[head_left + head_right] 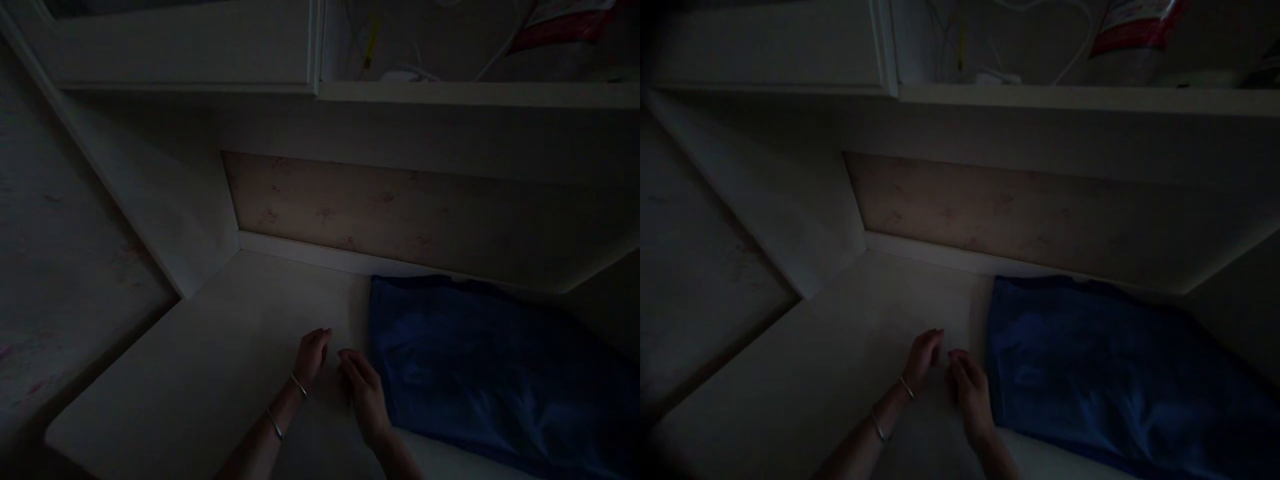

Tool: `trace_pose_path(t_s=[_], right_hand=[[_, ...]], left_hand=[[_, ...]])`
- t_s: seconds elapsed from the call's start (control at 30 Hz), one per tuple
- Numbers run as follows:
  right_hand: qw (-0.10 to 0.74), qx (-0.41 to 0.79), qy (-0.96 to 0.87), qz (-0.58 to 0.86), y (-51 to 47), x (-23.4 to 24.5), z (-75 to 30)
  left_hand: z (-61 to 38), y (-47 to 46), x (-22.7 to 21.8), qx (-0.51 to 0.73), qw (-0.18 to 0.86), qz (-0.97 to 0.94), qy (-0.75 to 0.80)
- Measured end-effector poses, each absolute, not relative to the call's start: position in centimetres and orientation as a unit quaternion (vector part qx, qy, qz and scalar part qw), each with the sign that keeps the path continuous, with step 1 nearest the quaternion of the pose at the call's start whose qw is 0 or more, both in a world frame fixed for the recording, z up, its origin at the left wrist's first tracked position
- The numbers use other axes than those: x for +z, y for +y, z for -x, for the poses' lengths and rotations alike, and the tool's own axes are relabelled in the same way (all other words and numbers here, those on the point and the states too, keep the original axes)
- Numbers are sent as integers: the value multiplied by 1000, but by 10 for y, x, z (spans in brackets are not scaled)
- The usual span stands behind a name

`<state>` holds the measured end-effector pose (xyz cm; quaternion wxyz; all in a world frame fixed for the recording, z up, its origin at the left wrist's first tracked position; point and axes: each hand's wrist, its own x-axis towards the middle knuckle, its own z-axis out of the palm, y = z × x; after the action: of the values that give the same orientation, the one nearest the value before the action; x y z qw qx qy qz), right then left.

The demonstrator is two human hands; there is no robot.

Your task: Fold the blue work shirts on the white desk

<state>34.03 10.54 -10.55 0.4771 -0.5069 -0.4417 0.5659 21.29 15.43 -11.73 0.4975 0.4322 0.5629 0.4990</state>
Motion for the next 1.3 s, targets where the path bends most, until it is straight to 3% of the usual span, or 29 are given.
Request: trace_pose_path(t_s=[0.13,0.6,1.3], right_hand=[[489,551,-467,490,124,-119,-328],[382,586,-518,492,129,-124,-336],[377,588,-530,481,128,-124,-337]], left_hand=[[-217,156,-120,467,500,-474,555],[-215,156,-126,384,534,-505,558],[-213,154,-123,374,512,-524,569]])
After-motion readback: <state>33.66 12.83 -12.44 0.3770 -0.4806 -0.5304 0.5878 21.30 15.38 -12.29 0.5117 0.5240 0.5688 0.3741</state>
